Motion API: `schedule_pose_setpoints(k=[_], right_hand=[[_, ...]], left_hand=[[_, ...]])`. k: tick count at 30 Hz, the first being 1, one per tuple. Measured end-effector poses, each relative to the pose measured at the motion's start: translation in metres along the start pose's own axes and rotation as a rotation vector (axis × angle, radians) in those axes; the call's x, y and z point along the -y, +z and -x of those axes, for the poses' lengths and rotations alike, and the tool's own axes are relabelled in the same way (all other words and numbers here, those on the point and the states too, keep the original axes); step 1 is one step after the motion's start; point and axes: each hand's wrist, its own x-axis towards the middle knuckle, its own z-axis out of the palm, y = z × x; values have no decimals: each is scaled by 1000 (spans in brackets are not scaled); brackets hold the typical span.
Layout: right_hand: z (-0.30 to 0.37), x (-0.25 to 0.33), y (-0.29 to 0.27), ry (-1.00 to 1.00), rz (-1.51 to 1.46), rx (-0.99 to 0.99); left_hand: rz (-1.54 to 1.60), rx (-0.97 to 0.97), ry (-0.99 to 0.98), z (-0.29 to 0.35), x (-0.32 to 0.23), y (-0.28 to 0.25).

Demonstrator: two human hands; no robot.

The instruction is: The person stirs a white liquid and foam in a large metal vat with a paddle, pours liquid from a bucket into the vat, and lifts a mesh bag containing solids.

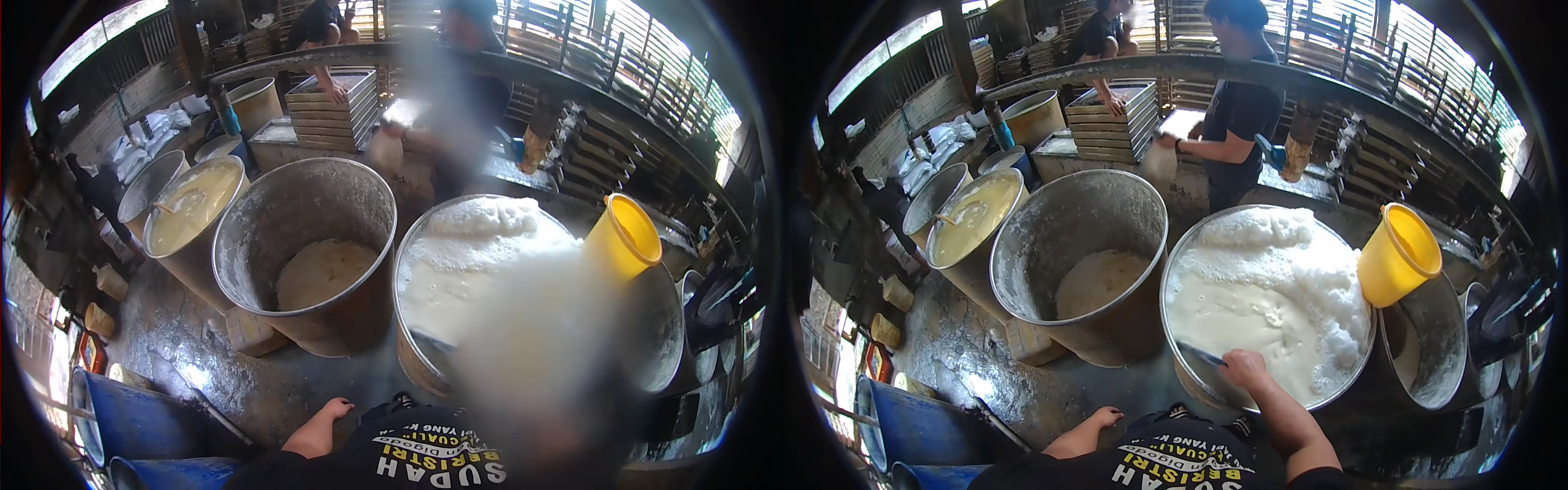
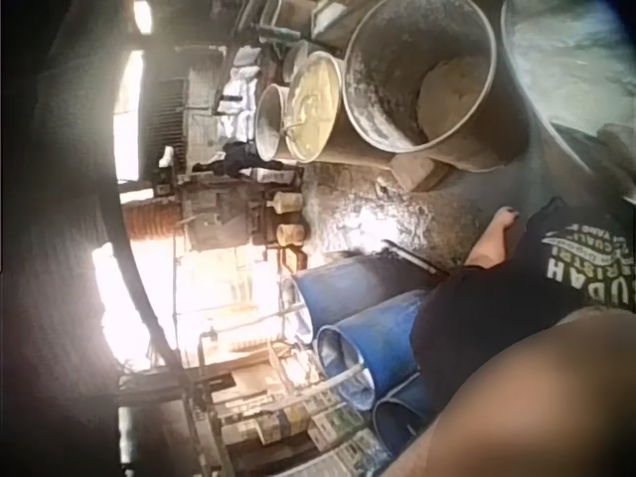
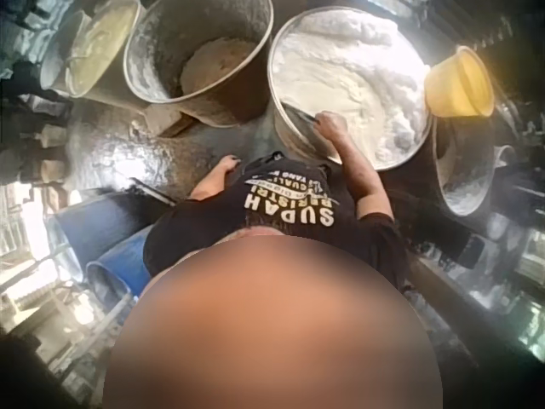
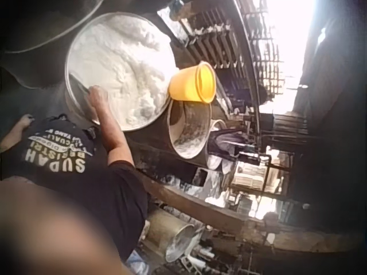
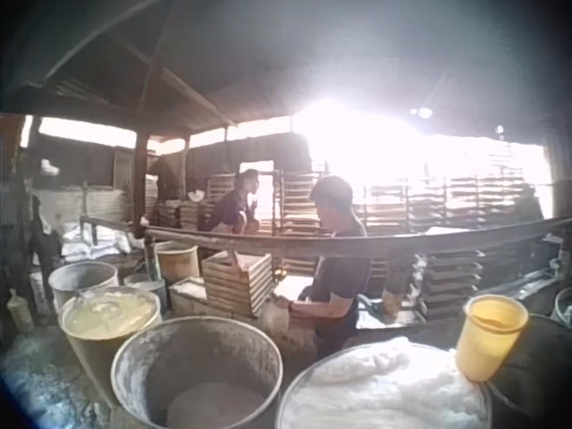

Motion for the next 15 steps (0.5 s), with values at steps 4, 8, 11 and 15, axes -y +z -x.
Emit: schedule_pose_setpoints(k=[4, 8, 11, 15], right_hand=[[-4, -1, 25, 263, -75, -116], [-27, -11, 26, 309, -186, 0], [-14, -36, 36, 348, -182, -98], [8, -48, 27, 441, -238, -138]], left_hand=[[5, -32, -4, 20, -5, -6], [162, -6, -38, 41, 16, -10], [45, 15, -24, 51, 8, -5], [209, 95, -118, 61, -14, -14]])
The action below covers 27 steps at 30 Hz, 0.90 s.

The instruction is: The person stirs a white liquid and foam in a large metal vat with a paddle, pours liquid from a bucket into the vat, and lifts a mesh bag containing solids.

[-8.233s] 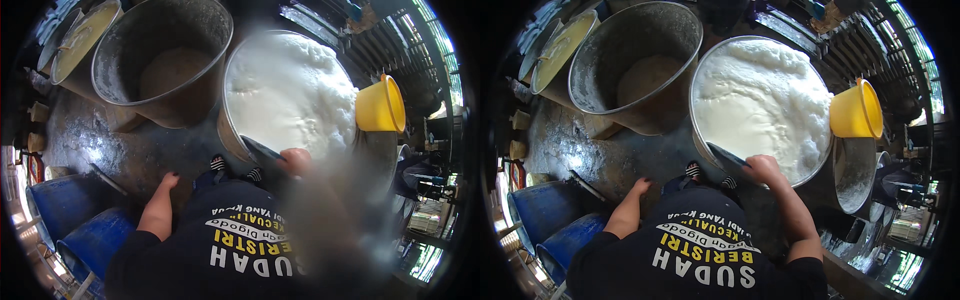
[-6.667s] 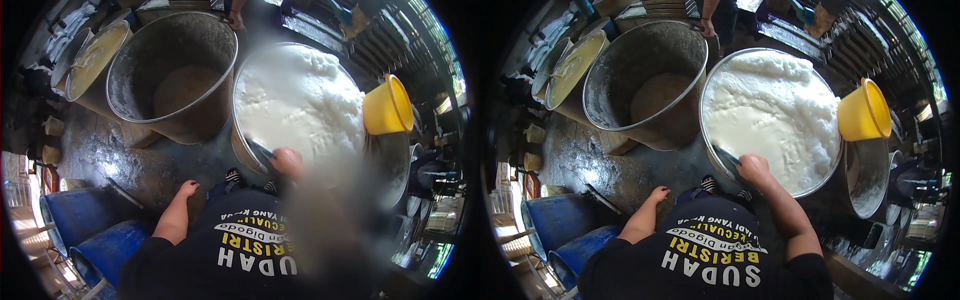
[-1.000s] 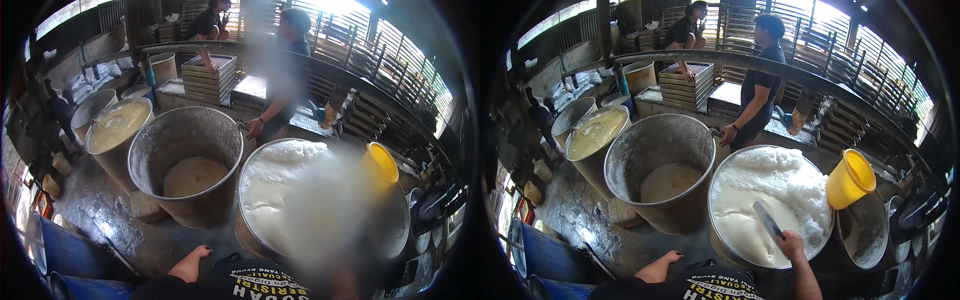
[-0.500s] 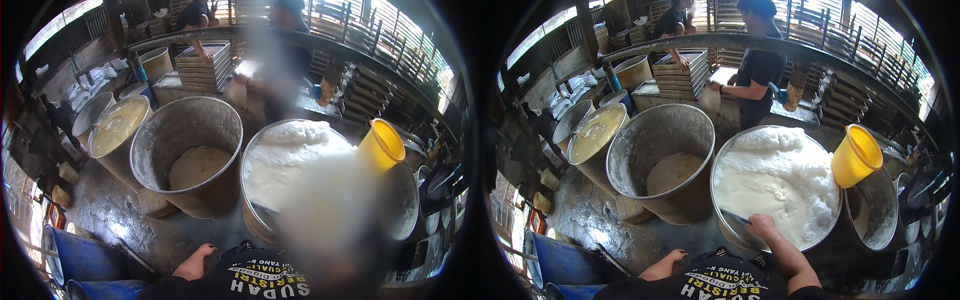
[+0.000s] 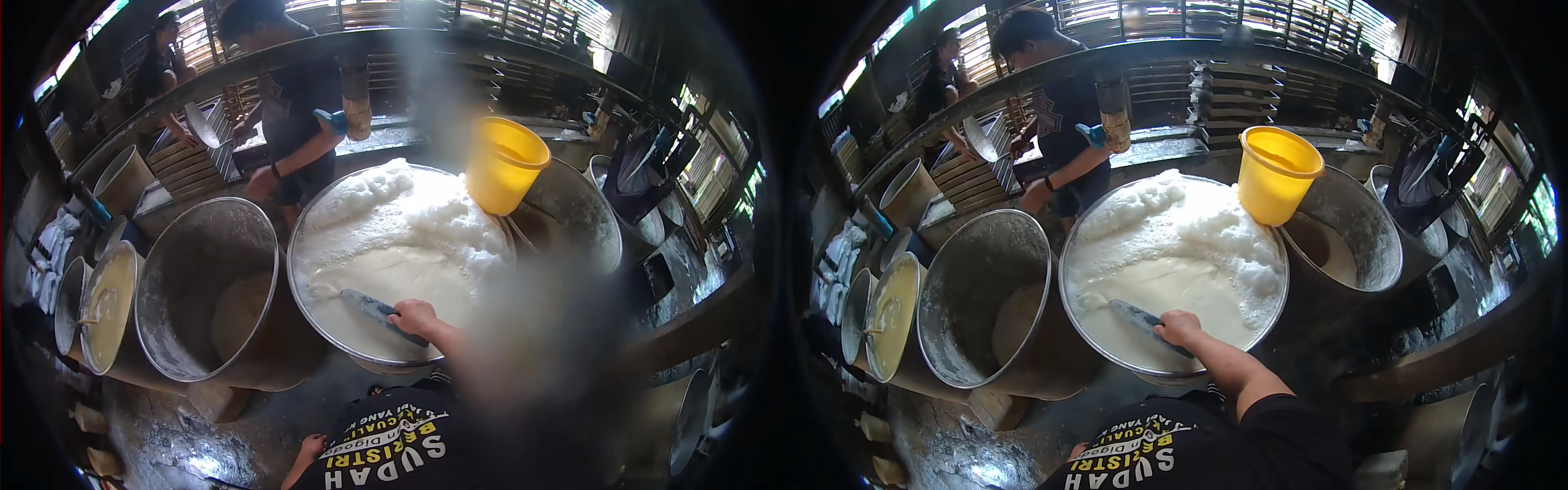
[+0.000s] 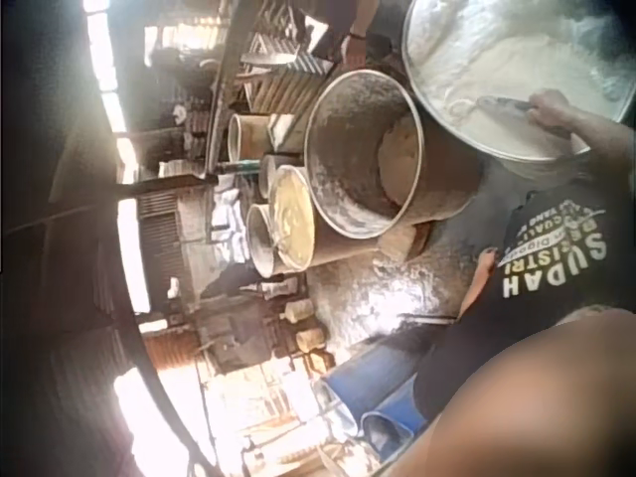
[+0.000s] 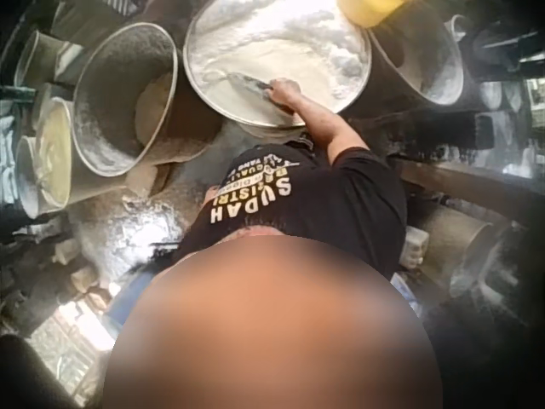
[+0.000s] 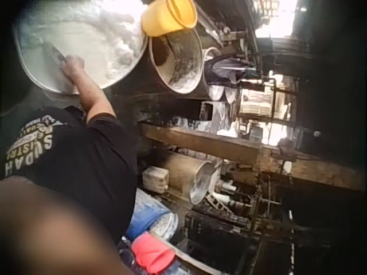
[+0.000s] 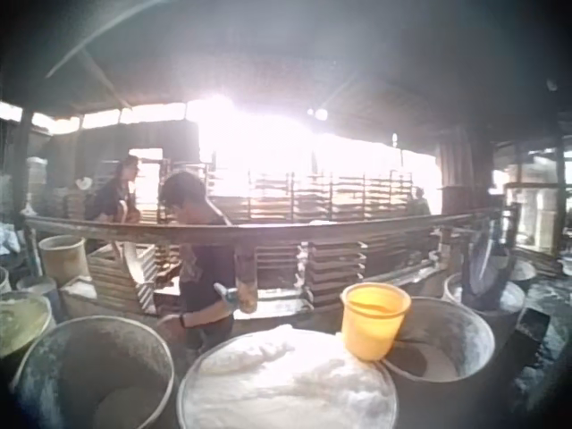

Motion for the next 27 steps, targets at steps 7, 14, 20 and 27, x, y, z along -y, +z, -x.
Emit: schedule_pose_setpoints(k=[7, 14, 20, 27], right_hand=[[39, -48, -23, 247, -23, -46], [55, -66, -72, 291, -138, -175], [91, -41, -133, 107, -149, -162], [92, 0, -104, -255, 28, 190]], left_hand=[[-451, -40, 79, -10, -56, 2], [-96, 23, 86, -92, -70, -6], [-155, 51, 123, -90, -73, 12], [-418, 64, 111, -61, -49, 22]])
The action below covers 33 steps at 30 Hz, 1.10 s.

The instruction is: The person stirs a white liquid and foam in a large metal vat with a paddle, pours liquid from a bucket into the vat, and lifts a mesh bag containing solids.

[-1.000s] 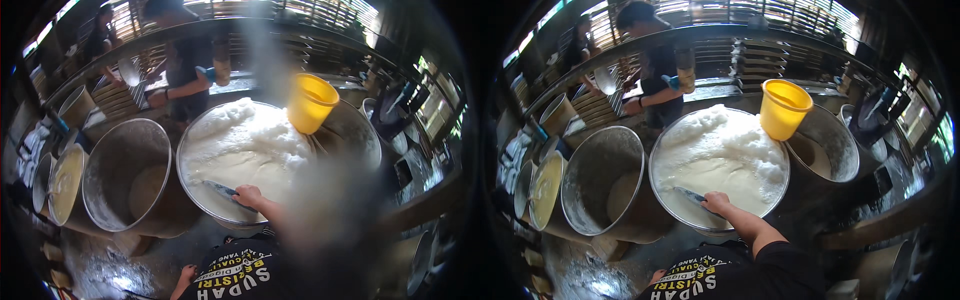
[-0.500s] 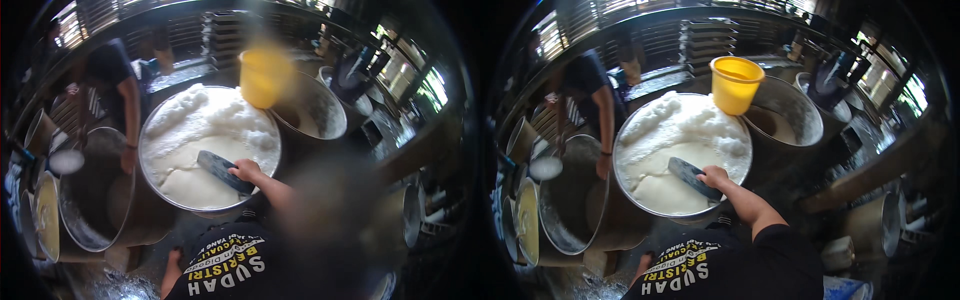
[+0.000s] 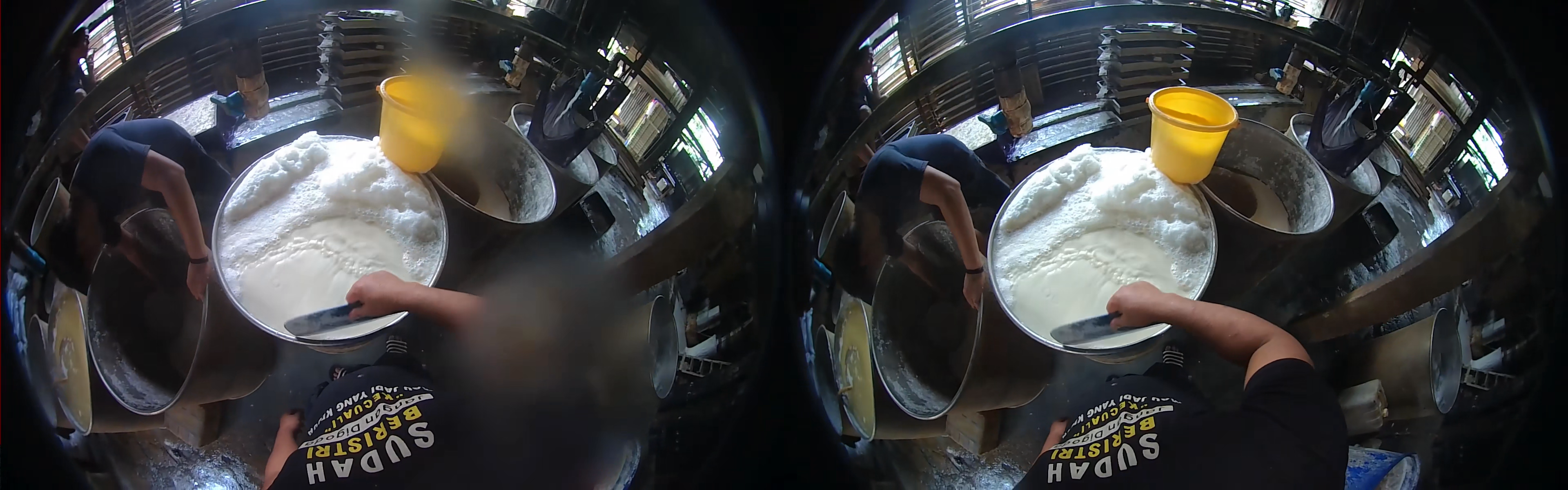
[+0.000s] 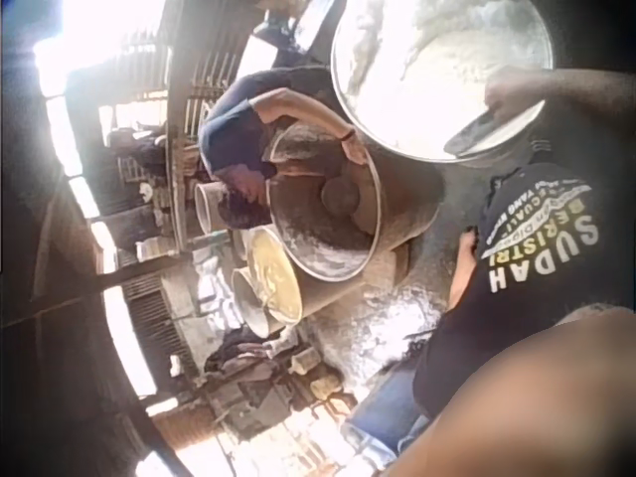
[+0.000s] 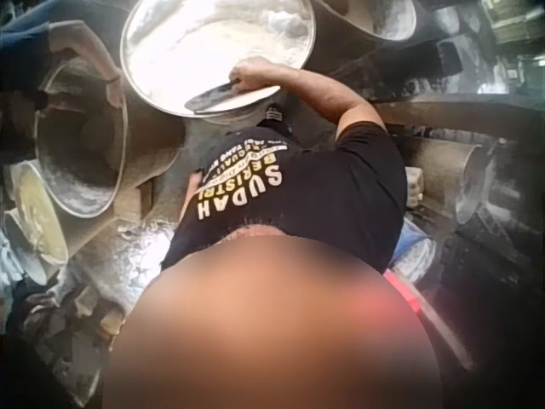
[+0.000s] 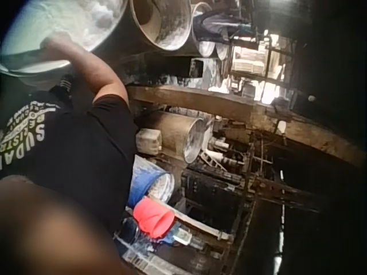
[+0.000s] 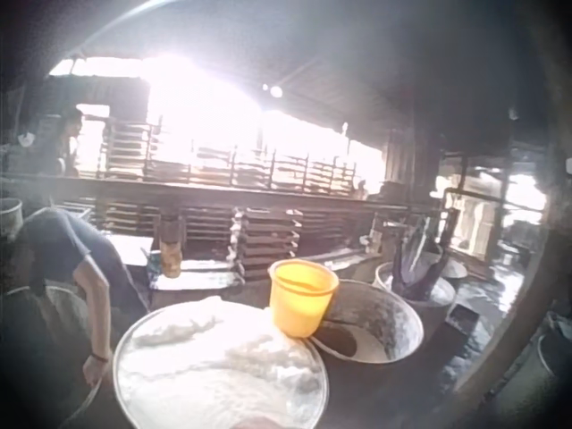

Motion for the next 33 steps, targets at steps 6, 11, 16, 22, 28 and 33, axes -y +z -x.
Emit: schedule_pose_setpoints(k=[6, 11, 16, 22, 28, 33], right_hand=[[-64, 2, 69, -115, 171, -41], [-100, 4, 92, 74, 81, -29], [-122, 6, 109, 95, 93, -106], [-122, 7, 104, 235, 79, -185], [-104, -22, 108, 397, 29, -287], [-86, -43, 110, 419, -82, -387]], left_hand=[[63, -95, 70, 18, 13, 11], [-38, -148, 63, -11, 51, -12], [206, -223, -6, 18, 74, 5], [110, -193, -48, 38, 124, 31], [-68, -192, -38, 37, 95, 23], [-7, -327, 6, 11, 77, 10]])
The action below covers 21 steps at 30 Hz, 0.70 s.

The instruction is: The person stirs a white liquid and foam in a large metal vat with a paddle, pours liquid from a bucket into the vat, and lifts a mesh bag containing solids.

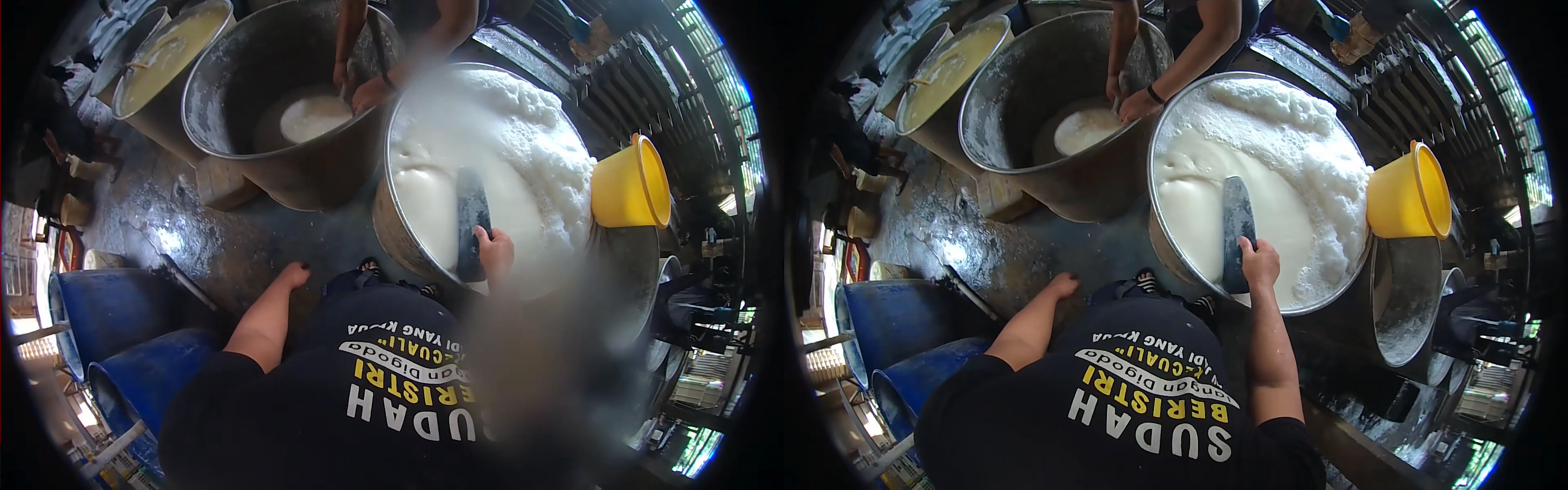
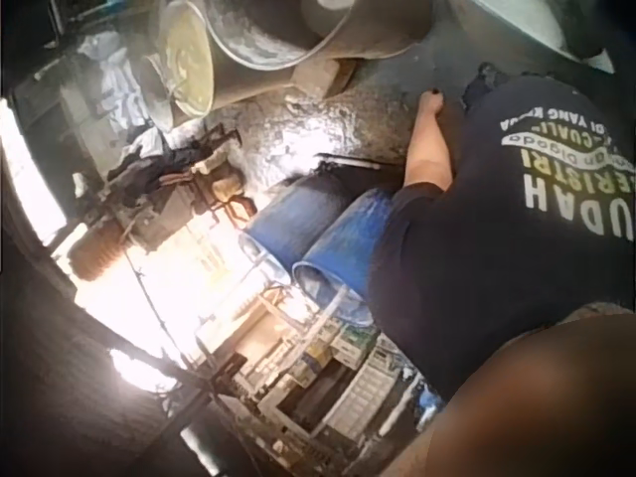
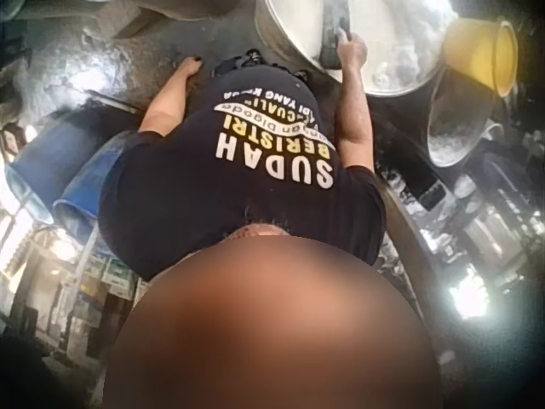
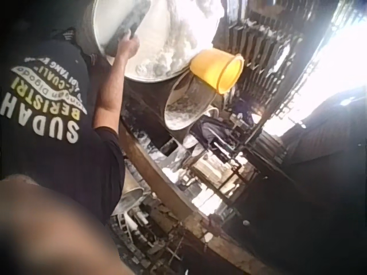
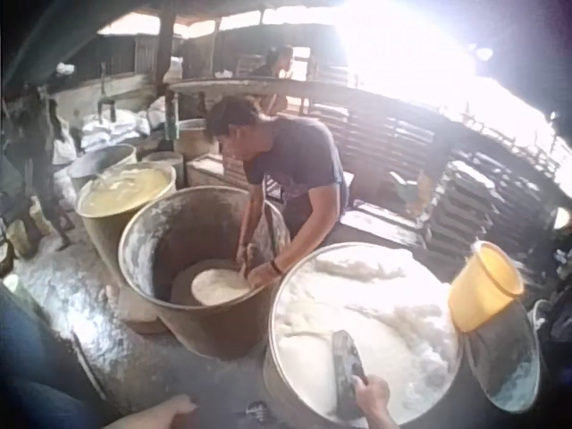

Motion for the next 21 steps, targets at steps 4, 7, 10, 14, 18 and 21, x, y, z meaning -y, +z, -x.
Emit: schedule_pose_setpoints(k=[4, 7, 10, 14, 18, 21], right_hand=[[11, -13, -36, -44, -158, -133], [24, -12, -68, -71, -255, -173], [38, 35, -121, -462, 4, -11], [24, 52, -110, -648, 145, 325], [-2, 59, -41, -648, 269, 304], [-32, 45, 30, -604, 328, 295]], left_hand=[[168, 43, -42, 0, -58, -18], [169, 17, -22, -2, -64, -13], [224, 40, -50, -7, -41, 4], [291, 129, -99, -19, -3, 31], [98, 81, 243, -22, 34, 28], [478, 143, -43, -29, 39, 30]])
